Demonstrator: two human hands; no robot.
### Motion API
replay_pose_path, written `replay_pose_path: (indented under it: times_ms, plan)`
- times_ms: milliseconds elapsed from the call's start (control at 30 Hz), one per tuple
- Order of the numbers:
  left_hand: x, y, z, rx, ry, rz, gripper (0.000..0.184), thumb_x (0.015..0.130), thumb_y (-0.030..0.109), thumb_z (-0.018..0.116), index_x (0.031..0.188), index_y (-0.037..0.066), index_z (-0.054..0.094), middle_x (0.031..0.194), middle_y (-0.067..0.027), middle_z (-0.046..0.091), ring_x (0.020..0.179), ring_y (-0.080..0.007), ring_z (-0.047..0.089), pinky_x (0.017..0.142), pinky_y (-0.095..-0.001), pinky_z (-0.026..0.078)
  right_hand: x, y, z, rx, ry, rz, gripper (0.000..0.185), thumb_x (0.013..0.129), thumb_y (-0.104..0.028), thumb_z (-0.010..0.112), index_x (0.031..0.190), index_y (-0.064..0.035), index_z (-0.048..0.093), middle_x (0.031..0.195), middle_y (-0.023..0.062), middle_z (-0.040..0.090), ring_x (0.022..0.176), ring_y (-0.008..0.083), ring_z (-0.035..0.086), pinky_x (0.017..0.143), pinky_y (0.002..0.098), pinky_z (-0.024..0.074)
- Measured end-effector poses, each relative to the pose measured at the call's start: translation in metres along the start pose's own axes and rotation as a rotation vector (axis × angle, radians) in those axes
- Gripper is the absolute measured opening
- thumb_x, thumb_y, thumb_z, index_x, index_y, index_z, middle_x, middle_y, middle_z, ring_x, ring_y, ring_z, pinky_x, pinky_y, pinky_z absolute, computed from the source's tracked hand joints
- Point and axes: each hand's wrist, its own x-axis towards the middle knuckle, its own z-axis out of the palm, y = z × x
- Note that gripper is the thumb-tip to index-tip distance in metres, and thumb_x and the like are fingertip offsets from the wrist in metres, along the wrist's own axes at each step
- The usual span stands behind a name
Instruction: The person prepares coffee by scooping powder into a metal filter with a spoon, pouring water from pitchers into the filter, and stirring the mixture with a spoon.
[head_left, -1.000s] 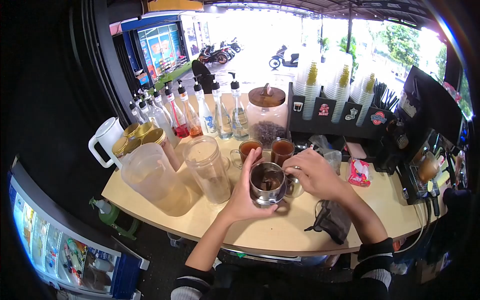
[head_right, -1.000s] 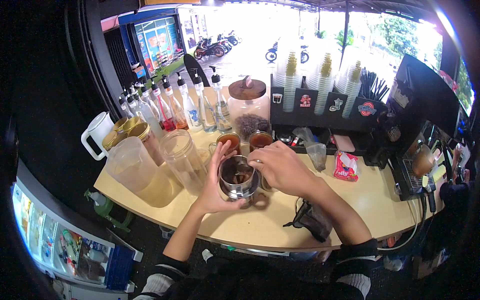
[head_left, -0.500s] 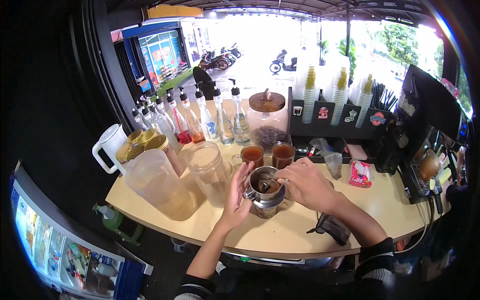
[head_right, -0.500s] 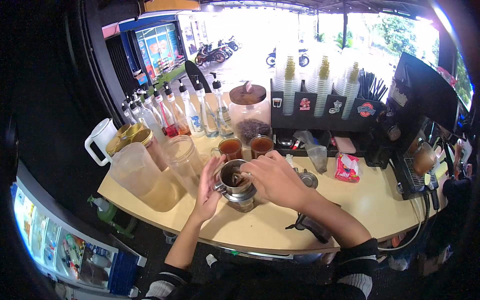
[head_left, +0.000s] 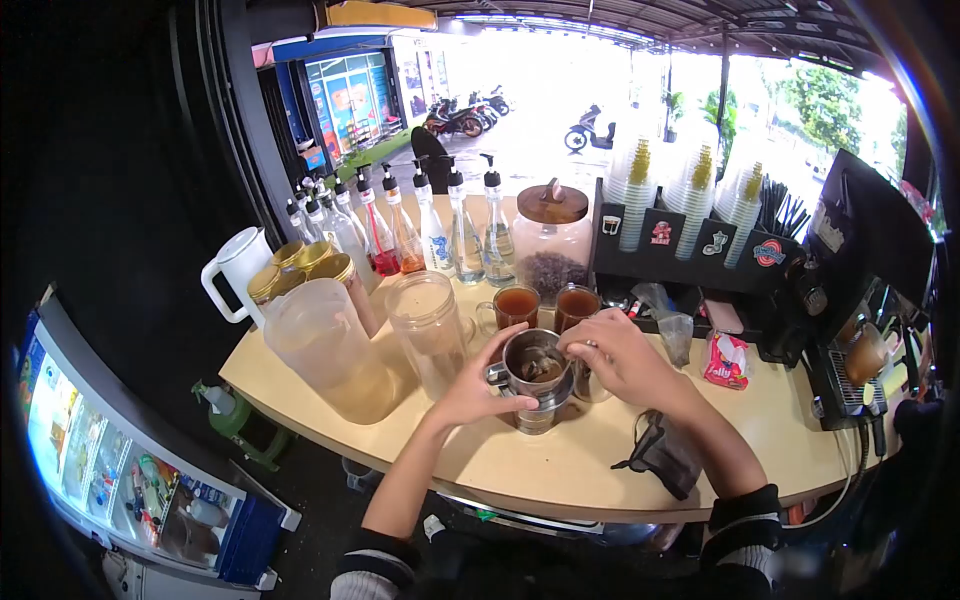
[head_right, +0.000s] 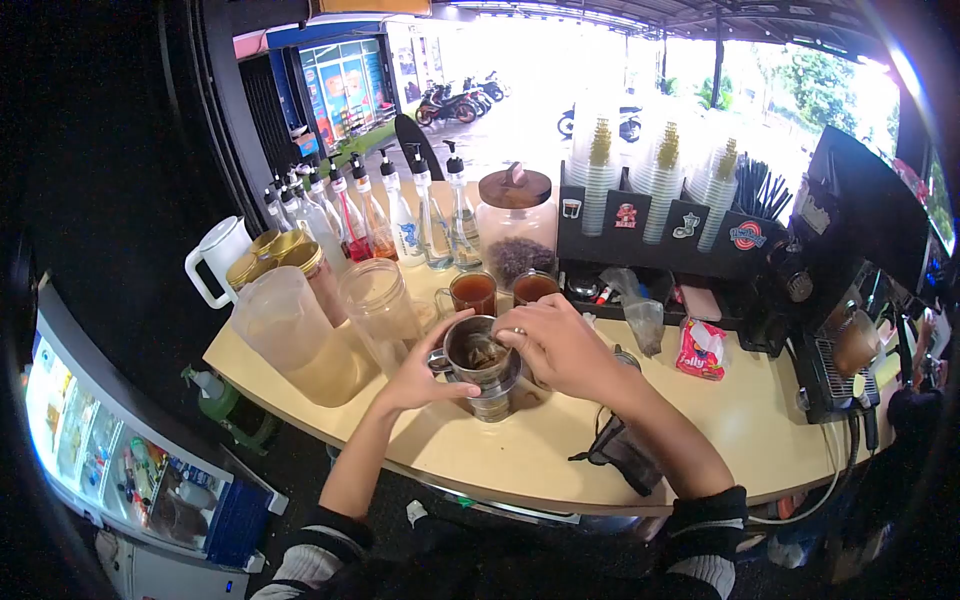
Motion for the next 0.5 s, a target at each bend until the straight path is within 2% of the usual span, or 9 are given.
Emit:
replay_pose_path:
  times_ms: [133,267,333,500]
  plan:
    - [0.006,-0.003,-0.01,-0.049,-0.123,-0.058,0.095,0.062,0.018,0.088,0.14,0.005,0.037,0.133,-0.0083,0.05,0.123,-0.0178,0.047,0.107,-0.0349,0.034,0.003,0.009,-0.004,-0.05,0.008,-0.041,0.012,0.091,-0.013,0.054,0.095,-0.0064,0.063,0.089,0.008,0.063,0.087,0.0268,0.057,0.086,0.0377,0.0389]
    - [0.005,-0.004,-0.013,0.04,-0.129,-0.104,0.093,0.062,0.017,0.088,0.139,0.003,0.038,0.132,-0.0086,0.051,0.122,-0.0174,0.047,0.106,-0.0336,0.035,0.0,0.004,0.001,0.068,-0.005,-0.024,0.011,0.091,-0.014,0.055,0.095,-0.0063,0.062,0.089,0.0083,0.062,0.089,0.0263,0.057,0.086,0.0386,0.0387]
    - [0.003,-0.009,-0.015,0.028,-0.124,-0.119,0.093,0.062,0.016,0.088,0.139,0.003,0.038,0.131,-0.0087,0.051,0.122,-0.0174,0.048,0.106,-0.0336,0.035,0.004,0.006,-0.001,-0.086,0.037,-0.099,0.01,0.089,-0.013,0.057,0.095,-0.0069,0.061,0.089,0.0075,0.063,0.089,0.0251,0.058,0.086,0.038,0.039]
    - [0.004,0.007,-0.012,0.002,-0.126,-0.16,0.092,0.062,0.015,0.088,0.139,0.003,0.038,0.13,-0.0088,0.052,0.12,-0.0175,0.048,0.105,-0.0329,0.035,-0.001,-0.013,0.004,-0.069,-0.022,-0.137,0.009,0.086,-0.01,0.06,0.094,-0.0072,0.06,0.089,0.0059,0.062,0.087,0.0241,0.059,0.087,0.0382,0.0391]
